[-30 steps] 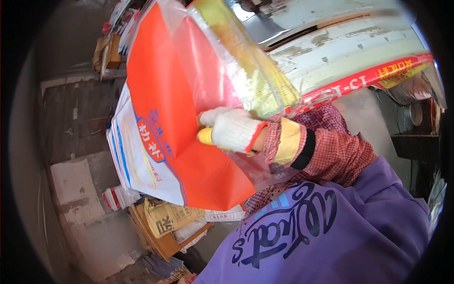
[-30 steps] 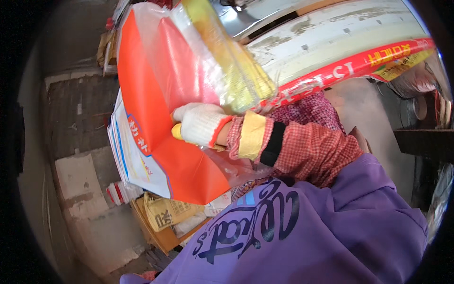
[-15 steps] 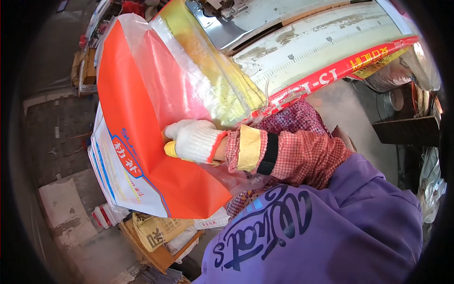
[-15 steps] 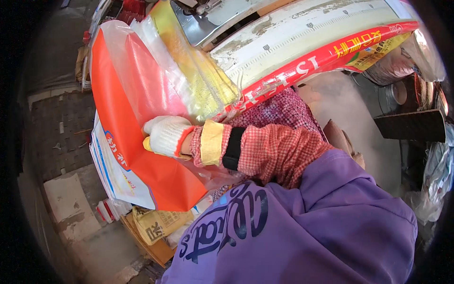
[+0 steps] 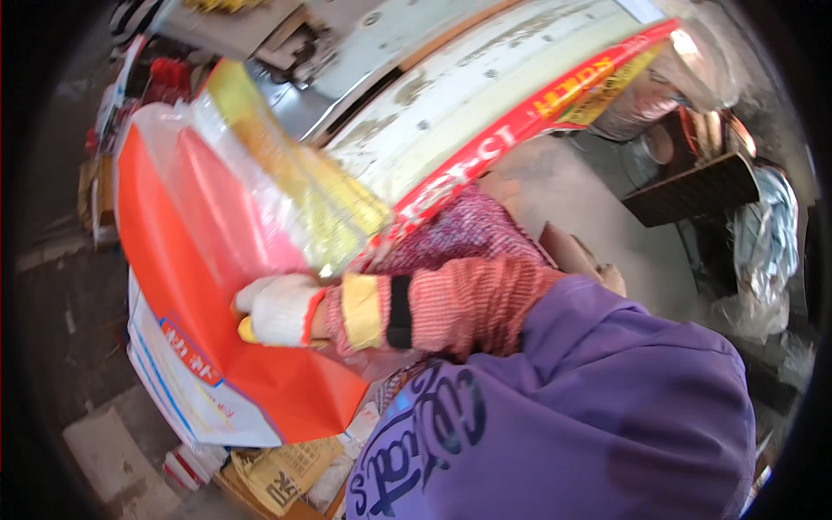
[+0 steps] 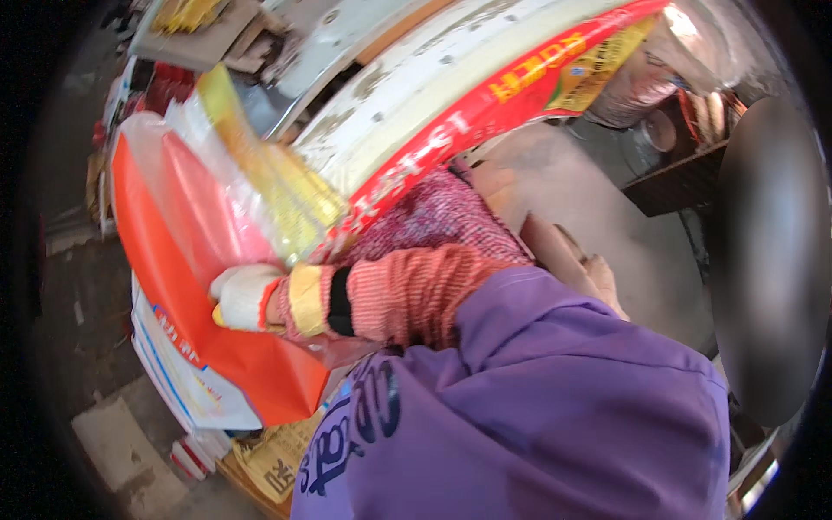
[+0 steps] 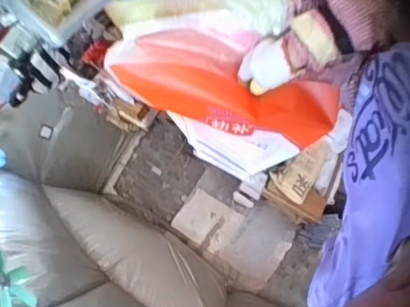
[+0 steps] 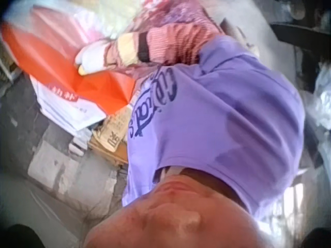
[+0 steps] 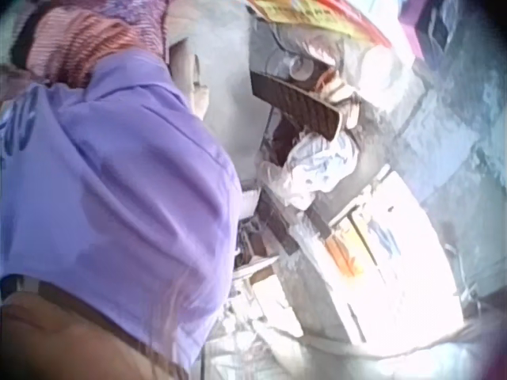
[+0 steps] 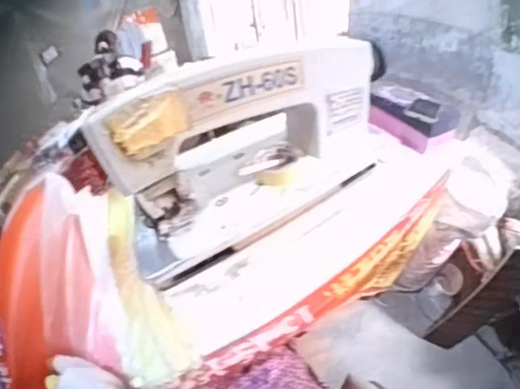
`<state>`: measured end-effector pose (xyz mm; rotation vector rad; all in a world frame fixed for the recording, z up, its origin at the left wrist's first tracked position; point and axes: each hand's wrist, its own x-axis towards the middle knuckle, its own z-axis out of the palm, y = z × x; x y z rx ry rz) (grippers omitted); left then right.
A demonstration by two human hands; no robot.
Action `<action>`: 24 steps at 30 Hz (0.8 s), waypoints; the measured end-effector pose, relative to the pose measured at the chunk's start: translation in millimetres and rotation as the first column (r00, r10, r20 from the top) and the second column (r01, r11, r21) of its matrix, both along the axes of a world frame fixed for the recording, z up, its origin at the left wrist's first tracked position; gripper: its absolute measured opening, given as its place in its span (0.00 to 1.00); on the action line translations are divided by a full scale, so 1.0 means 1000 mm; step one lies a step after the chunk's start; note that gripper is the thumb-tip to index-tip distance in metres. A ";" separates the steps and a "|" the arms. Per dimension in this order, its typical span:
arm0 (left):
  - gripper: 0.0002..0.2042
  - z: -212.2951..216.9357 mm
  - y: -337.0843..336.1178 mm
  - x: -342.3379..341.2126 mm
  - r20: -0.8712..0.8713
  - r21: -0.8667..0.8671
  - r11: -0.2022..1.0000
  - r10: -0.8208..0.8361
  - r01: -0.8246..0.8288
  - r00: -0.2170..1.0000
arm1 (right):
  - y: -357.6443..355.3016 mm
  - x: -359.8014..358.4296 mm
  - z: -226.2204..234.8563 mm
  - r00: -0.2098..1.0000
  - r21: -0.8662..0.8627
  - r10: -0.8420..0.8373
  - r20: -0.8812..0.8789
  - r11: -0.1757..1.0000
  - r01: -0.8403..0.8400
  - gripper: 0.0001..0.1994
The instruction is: The recorder uses a sewing machine to seal the edges of large plastic bags.
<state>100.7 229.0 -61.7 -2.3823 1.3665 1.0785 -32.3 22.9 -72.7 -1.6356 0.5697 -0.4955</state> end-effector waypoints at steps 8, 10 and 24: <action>0.13 -0.013 -0.020 -0.005 -0.035 -0.041 0.998 -0.053 0.051 0.998 | 0.005 0.005 0.004 0.999 0.022 0.007 -0.043 1.000 -0.006 0.13; 0.13 -0.012 -0.024 -0.007 -0.046 -0.041 0.996 -0.078 0.076 0.996 | 0.004 0.004 0.005 0.998 0.045 0.037 -0.049 0.998 -0.035 0.13; 0.11 0.138 -0.066 -0.021 -0.712 0.156 0.332 -0.615 0.930 0.339 | 0.004 0.005 0.011 0.998 0.054 -0.012 -0.061 0.998 0.015 0.18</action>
